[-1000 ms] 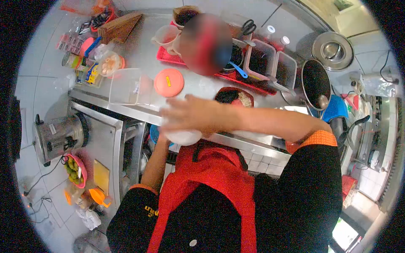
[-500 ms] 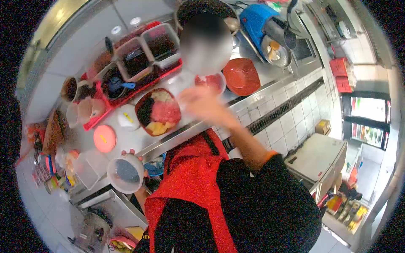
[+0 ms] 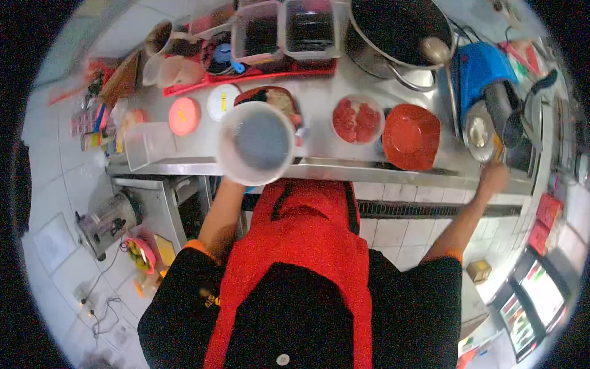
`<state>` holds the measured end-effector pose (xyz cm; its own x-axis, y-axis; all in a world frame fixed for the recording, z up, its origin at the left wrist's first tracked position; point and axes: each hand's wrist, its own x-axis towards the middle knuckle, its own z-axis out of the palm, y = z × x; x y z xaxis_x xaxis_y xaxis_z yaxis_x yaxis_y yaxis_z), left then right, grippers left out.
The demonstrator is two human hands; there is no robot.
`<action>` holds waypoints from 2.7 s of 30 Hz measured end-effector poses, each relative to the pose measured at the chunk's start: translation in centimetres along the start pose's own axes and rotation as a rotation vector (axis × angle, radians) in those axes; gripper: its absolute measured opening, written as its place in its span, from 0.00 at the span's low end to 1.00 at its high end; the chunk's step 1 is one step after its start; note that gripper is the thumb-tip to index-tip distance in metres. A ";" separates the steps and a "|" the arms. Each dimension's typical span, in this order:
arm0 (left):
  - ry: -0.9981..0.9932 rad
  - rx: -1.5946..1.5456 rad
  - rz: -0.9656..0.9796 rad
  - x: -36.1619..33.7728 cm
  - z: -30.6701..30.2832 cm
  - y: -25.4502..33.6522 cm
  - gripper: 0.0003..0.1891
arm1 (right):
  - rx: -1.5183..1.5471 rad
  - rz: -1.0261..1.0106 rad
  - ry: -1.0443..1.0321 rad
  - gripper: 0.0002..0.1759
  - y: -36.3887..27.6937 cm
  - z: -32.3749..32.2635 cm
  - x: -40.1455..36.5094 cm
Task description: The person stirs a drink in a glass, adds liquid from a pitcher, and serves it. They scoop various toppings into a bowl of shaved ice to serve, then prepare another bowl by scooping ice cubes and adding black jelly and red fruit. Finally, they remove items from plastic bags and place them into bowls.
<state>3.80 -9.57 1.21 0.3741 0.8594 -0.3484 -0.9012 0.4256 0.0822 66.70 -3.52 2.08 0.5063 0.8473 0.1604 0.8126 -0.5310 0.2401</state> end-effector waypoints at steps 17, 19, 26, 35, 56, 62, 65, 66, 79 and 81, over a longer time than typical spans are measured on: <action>-0.365 -0.044 -0.155 -0.9 2.4 0.3 0.33 | 1.023 -1.311 0.206 0.11 -26.5 -29.5 -24.5; -0.461 -0.142 -0.179 -2.0 2.3 0.8 0.34 | 0.994 -1.388 0.206 0.11 -28.3 -29.4 -24.8; -0.482 -0.124 -0.126 -4.9 0.5 2.7 0.37 | 1.133 -0.785 -0.434 0.18 -32.6 -29.0 -24.4; -0.427 0.032 -0.018 -5.9 0.0 4.1 0.38 | 1.361 -0.608 -0.585 0.20 -33.9 -30.9 -25.4; -0.047 0.119 0.155 -11.9 -10.5 10.3 0.41 | 1.094 -0.681 0.031 0.18 -37.6 -19.5 -27.7; -0.059 0.118 0.125 -12.1 -11.0 9.6 0.42 | 1.128 -0.866 0.169 0.07 -36.9 -18.0 -29.5; -0.012 0.134 0.126 -12.1 -11.1 9.5 0.42 | 1.089 -0.967 0.234 0.07 -36.5 -17.3 -30.0; 0.034 0.156 0.129 -12.1 -11.2 9.5 0.42 | 1.031 -1.017 0.275 0.09 -36.4 -17.1 -30.1; -0.047 0.100 0.095 -10.8 -9.4 9.5 0.39 | 1.048 -1.152 0.490 0.17 -35.3 -18.2 -31.6; -0.093 0.081 0.122 -10.9 -9.1 9.5 0.36 | 1.273 -1.038 0.362 0.14 -35.4 -20.7 -33.8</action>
<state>-10.78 -17.46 -2.74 0.2854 0.9269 -0.2438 -0.9218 0.3351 0.1949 14.80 -13.57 7.92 -0.2968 0.6682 0.6822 0.5283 0.7100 -0.4655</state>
